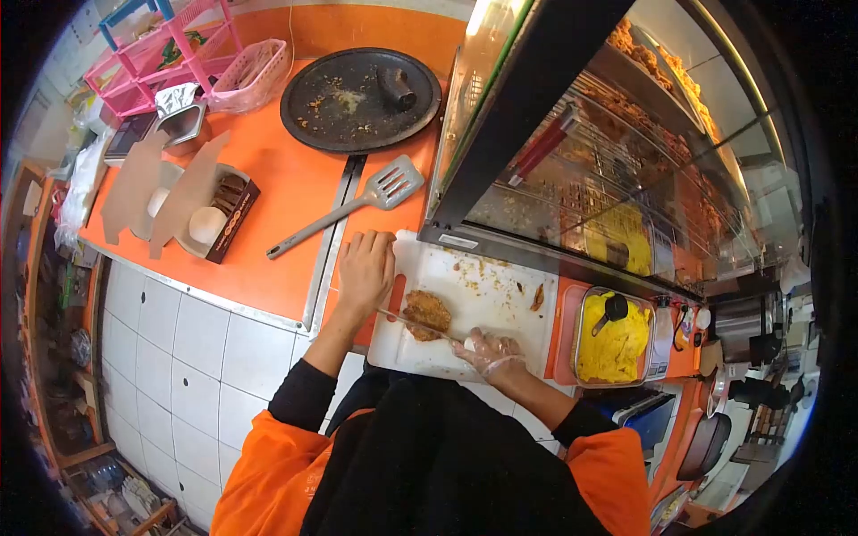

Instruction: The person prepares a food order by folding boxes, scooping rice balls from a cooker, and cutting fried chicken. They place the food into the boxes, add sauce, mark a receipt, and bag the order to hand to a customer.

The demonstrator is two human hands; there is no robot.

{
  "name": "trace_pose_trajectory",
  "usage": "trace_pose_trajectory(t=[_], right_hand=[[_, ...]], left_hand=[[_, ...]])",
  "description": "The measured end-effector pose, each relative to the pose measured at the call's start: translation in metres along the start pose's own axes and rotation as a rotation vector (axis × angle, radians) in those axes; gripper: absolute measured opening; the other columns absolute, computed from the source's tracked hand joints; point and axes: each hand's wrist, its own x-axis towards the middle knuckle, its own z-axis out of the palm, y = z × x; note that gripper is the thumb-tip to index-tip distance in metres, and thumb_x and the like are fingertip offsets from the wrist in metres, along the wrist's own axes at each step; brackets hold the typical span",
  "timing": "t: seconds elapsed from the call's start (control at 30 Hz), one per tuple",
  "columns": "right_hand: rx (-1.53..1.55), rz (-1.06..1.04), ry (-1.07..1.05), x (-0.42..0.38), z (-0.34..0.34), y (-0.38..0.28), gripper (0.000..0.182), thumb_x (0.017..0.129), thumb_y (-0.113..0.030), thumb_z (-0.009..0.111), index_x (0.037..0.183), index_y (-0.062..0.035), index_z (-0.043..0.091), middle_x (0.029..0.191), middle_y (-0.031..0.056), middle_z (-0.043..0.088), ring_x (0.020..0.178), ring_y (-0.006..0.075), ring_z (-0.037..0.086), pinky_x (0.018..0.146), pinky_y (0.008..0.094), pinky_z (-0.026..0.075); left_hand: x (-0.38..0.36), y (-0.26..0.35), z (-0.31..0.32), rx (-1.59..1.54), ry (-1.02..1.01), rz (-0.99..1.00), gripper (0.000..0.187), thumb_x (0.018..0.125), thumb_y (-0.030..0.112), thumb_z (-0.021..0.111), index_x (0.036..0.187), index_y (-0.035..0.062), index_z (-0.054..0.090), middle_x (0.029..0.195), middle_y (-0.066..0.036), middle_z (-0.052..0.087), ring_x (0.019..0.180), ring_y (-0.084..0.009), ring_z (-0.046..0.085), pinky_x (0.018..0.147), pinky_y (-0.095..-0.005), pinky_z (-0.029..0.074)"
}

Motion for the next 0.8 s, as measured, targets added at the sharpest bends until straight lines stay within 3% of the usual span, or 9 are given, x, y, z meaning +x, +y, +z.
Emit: trace_pose_trajectory(t=[0.07, 0.1, 0.2, 0.3, 0.4, 0.43, 0.57, 0.7, 0.8], right_hand=[[-0.058, -0.084, 0.031, -0.001, 0.006, 0.006, 0.072, 0.091, -0.064, 0.029, 0.138, -0.0091, 0.033, 0.122, 0.0227, 0.055, 0.115, 0.0379, 0.053, 0.099, 0.0446, 0.039], [-0.018, 0.059, 0.009, 0.001, 0.003, -0.001, 0.07, 0.092, -0.062, 0.03, 0.139, -0.0098, 0.03, 0.121, 0.0217, 0.056, 0.115, 0.0369, 0.053, 0.1, 0.0454, 0.037], [-0.107, -0.208, 0.255, 0.013, 0.036, 0.019, 0.07, 0.092, -0.062, 0.03, 0.136, -0.0088, 0.035, 0.12, 0.0225, 0.056, 0.116, 0.0361, 0.053, 0.1, 0.0435, 0.037], [0.034, 0.087, 0.164, -0.025, -0.01, -0.009, 0.067, 0.092, -0.061, 0.031, 0.131, -0.0084, 0.042, 0.115, 0.0233, 0.059, 0.112, 0.0375, 0.055, 0.099, 0.0447, 0.038], [0.022, 0.033, 0.193, -0.014, -0.017, 0.003, 0.065, 0.092, -0.06, 0.033, 0.125, -0.0066, 0.047, 0.105, 0.0226, 0.064, 0.104, 0.0386, 0.06, 0.095, 0.0465, 0.042], [-0.01, 0.009, 0.287, -0.003, -0.006, 0.01, 0.064, 0.091, -0.06, 0.035, 0.12, -0.0047, 0.049, 0.095, 0.0222, 0.066, 0.095, 0.0383, 0.064, 0.088, 0.0482, 0.047], [-0.163, -0.066, 0.353, 0.018, 0.019, 0.022, 0.067, 0.09, -0.062, 0.035, 0.119, -0.0029, 0.048, 0.095, 0.0248, 0.066, 0.089, 0.0385, 0.066, 0.082, 0.0472, 0.049], [-0.126, -0.101, 0.259, 0.035, 0.033, 0.035, 0.069, 0.09, -0.065, 0.033, 0.122, -0.0057, 0.047, 0.103, 0.0257, 0.064, 0.096, 0.0395, 0.063, 0.087, 0.0473, 0.047], [-0.073, -0.061, 0.241, 0.029, 0.017, 0.031, 0.069, 0.089, -0.067, 0.032, 0.123, -0.0082, 0.047, 0.108, 0.0264, 0.062, 0.101, 0.0392, 0.061, 0.091, 0.0476, 0.044]], left_hand=[[0.0, 0.0, 0.001, -0.02, -0.004, 0.022, 0.012, 0.083, 0.01, 0.055, 0.095, 0.0091, 0.059, 0.084, -0.006, 0.056, 0.081, -0.0241, 0.052, 0.071, -0.0376, 0.037], [0.0, 0.0, 0.0, -0.01, -0.009, 0.032, 0.012, 0.083, 0.009, 0.055, 0.095, 0.0091, 0.059, 0.084, -0.006, 0.056, 0.081, -0.0241, 0.052, 0.071, -0.0375, 0.037], [0.001, 0.005, -0.009, 0.018, -0.013, 0.053, 0.012, 0.083, 0.008, 0.055, 0.095, 0.0088, 0.058, 0.085, -0.006, 0.056, 0.082, -0.0242, 0.053, 0.071, -0.0371, 0.037], [0.016, 0.016, -0.03, 0.02, 0.02, 0.058, 0.01, 0.085, 0.006, 0.054, 0.094, 0.0078, 0.058, 0.085, -0.006, 0.058, 0.083, -0.0248, 0.054, 0.071, -0.0368, 0.038], [0.024, 0.017, -0.024, -0.001, 0.018, 0.062, 0.01, 0.083, 0.006, 0.055, 0.093, 0.0076, 0.057, 0.084, -0.007, 0.058, 0.081, -0.0259, 0.055, 0.071, -0.0383, 0.04], [0.017, 0.005, -0.004, -0.005, -0.014, 0.041, 0.011, 0.082, 0.007, 0.056, 0.093, 0.0078, 0.057, 0.084, -0.007, 0.058, 0.081, -0.0261, 0.055, 0.072, -0.0388, 0.041], [0.005, -0.003, 0.012, -0.036, -0.083, -0.044, 0.011, 0.081, 0.007, 0.056, 0.092, 0.0065, 0.056, 0.084, -0.009, 0.059, 0.081, -0.0275, 0.056, 0.071, -0.0406, 0.043], [0.009, 0.001, 0.008, -0.072, -0.079, -0.063, 0.009, 0.082, 0.008, 0.056, 0.092, 0.006, 0.056, 0.084, -0.01, 0.059, 0.08, -0.0277, 0.056, 0.071, -0.0407, 0.043], [0.014, -0.002, 0.011, -0.104, -0.001, 0.031, 0.008, 0.082, 0.007, 0.057, 0.09, 0.0055, 0.056, 0.081, -0.01, 0.059, 0.077, -0.0279, 0.057, 0.069, -0.0412, 0.043]])
